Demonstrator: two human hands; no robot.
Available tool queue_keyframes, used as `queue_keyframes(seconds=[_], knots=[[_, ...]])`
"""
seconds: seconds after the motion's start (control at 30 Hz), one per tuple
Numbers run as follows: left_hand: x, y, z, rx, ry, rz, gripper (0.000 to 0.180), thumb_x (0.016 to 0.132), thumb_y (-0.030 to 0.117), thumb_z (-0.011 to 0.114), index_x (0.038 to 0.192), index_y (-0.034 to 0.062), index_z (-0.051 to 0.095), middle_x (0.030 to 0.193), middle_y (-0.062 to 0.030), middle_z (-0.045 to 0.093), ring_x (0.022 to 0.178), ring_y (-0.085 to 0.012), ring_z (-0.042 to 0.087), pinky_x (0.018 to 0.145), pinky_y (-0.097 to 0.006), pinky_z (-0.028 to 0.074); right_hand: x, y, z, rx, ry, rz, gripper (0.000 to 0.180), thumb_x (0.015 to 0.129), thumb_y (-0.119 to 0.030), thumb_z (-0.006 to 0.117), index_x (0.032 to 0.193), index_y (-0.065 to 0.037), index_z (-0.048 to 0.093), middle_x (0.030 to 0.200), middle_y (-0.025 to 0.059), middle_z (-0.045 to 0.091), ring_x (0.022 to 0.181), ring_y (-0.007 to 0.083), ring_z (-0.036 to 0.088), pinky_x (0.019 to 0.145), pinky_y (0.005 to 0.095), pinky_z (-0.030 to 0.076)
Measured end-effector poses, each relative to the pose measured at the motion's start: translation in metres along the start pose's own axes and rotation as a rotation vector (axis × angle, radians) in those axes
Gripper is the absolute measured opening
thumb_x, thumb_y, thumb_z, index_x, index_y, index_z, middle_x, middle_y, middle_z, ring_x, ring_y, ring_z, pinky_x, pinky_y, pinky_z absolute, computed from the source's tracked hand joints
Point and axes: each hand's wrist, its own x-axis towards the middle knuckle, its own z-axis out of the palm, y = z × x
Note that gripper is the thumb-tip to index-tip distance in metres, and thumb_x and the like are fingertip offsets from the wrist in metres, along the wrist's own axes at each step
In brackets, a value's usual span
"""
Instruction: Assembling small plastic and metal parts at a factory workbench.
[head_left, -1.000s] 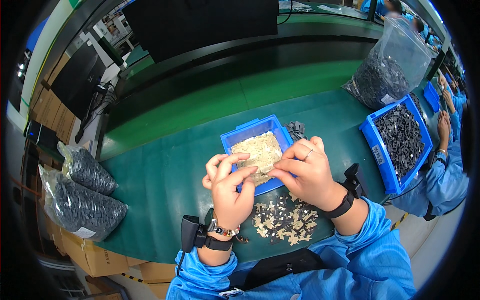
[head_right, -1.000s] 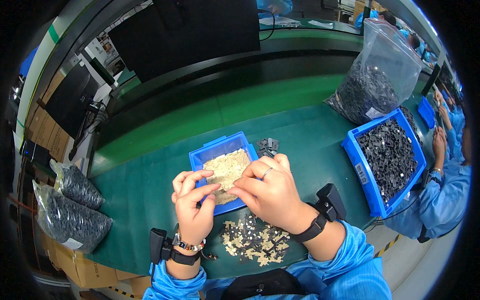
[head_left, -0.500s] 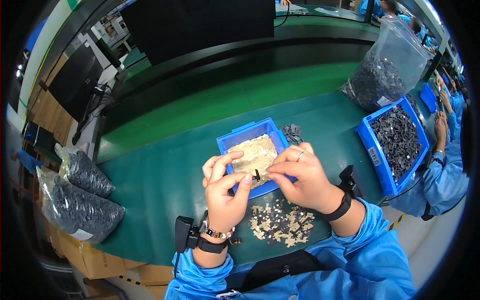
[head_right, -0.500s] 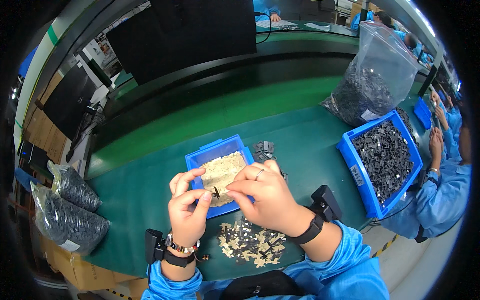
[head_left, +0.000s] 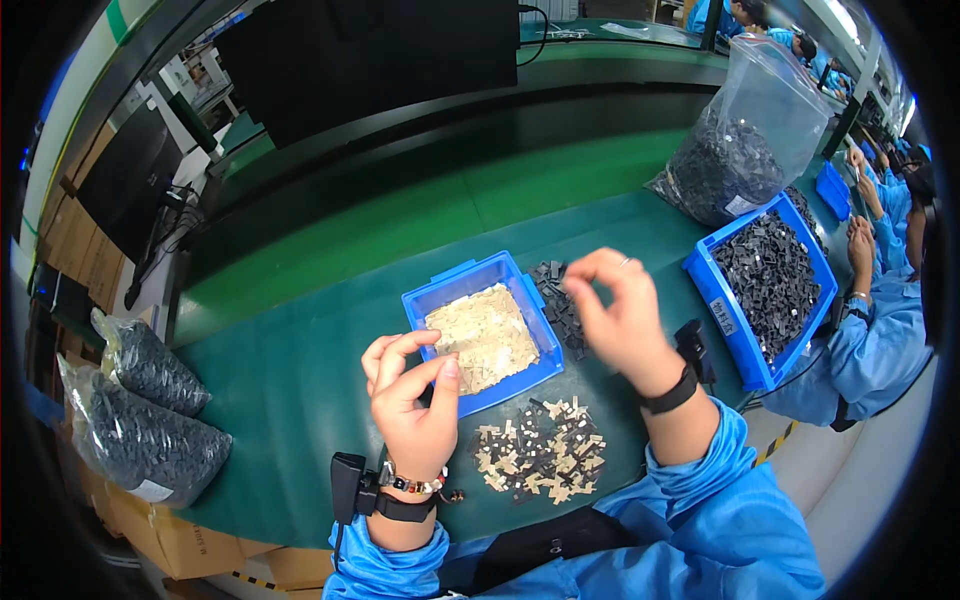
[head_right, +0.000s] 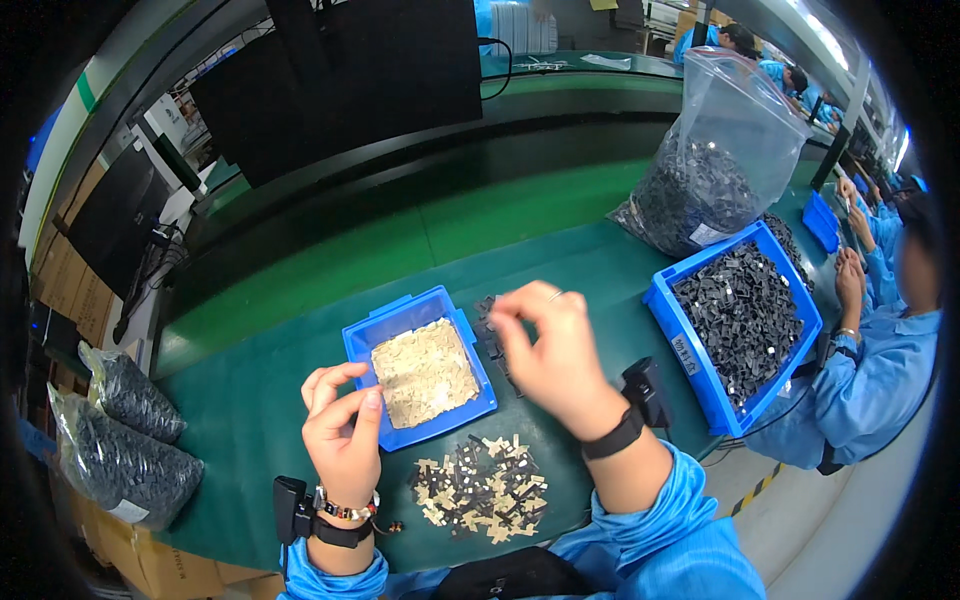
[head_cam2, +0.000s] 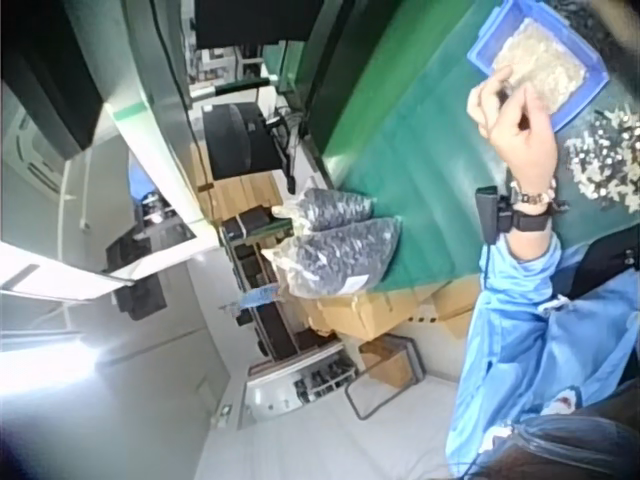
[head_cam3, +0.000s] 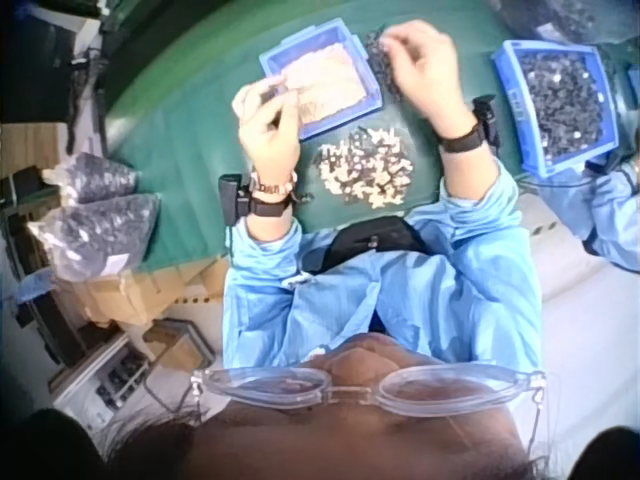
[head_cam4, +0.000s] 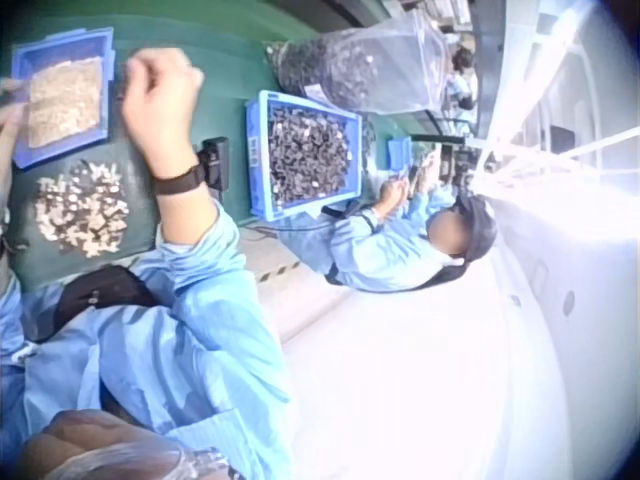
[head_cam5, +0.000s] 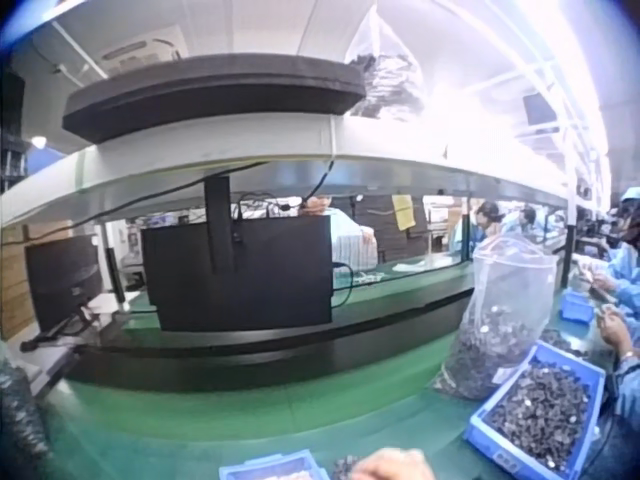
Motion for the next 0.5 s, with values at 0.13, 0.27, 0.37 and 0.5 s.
queue_keyframes(seconds=[0.13,0.27,0.37,0.5], knots=[[0.000,0.006,0.004,0.043,-0.035,0.032,0.006,0.080,0.003,0.070,0.084,0.0025,0.073,0.106,-0.0079,0.067,0.109,-0.0279,0.048,0.096,-0.041,0.038,0.007,0.039,-0.001,-0.130,-0.060,0.170,0.033,0.077,-0.002,0.069,0.109,-0.004,0.066,0.093,0.0090,0.069,0.090,0.0242,0.066,0.085,0.0383,0.042],[0.000,0.009,0.004,0.083,-0.039,0.066,0.007,0.079,0.002,0.070,0.085,0.0028,0.073,0.105,-0.0081,0.067,0.108,-0.0284,0.048,0.094,-0.041,0.039,0.007,0.041,0.007,-0.181,-0.134,0.086,0.046,0.074,0.002,0.071,0.119,-0.003,0.062,0.105,0.0118,0.068,0.094,0.0267,0.065,0.088,0.0391,0.044],[0.002,0.008,0.006,0.099,-0.030,0.083,0.007,0.078,0.002,0.071,0.085,0.0032,0.073,0.104,-0.0082,0.067,0.107,-0.0290,0.049,0.094,-0.041,0.039,0.011,0.045,0.008,-0.154,-0.179,0.139,0.048,0.074,0.004,0.070,0.120,-0.002,0.061,0.107,0.0127,0.067,0.094,0.0276,0.065,0.085,0.0377,0.048],[0.000,0.005,0.005,0.059,-0.018,0.043,0.009,0.076,0.009,0.073,0.084,0.0122,0.075,0.105,0.0014,0.067,0.109,-0.0262,0.049,0.094,-0.041,0.031,0.011,0.033,0.006,-0.138,-0.153,0.126,0.048,0.074,0.006,0.069,0.120,-0.001,0.060,0.104,0.0130,0.067,0.092,0.0267,0.065,0.081,0.0342,0.052]])
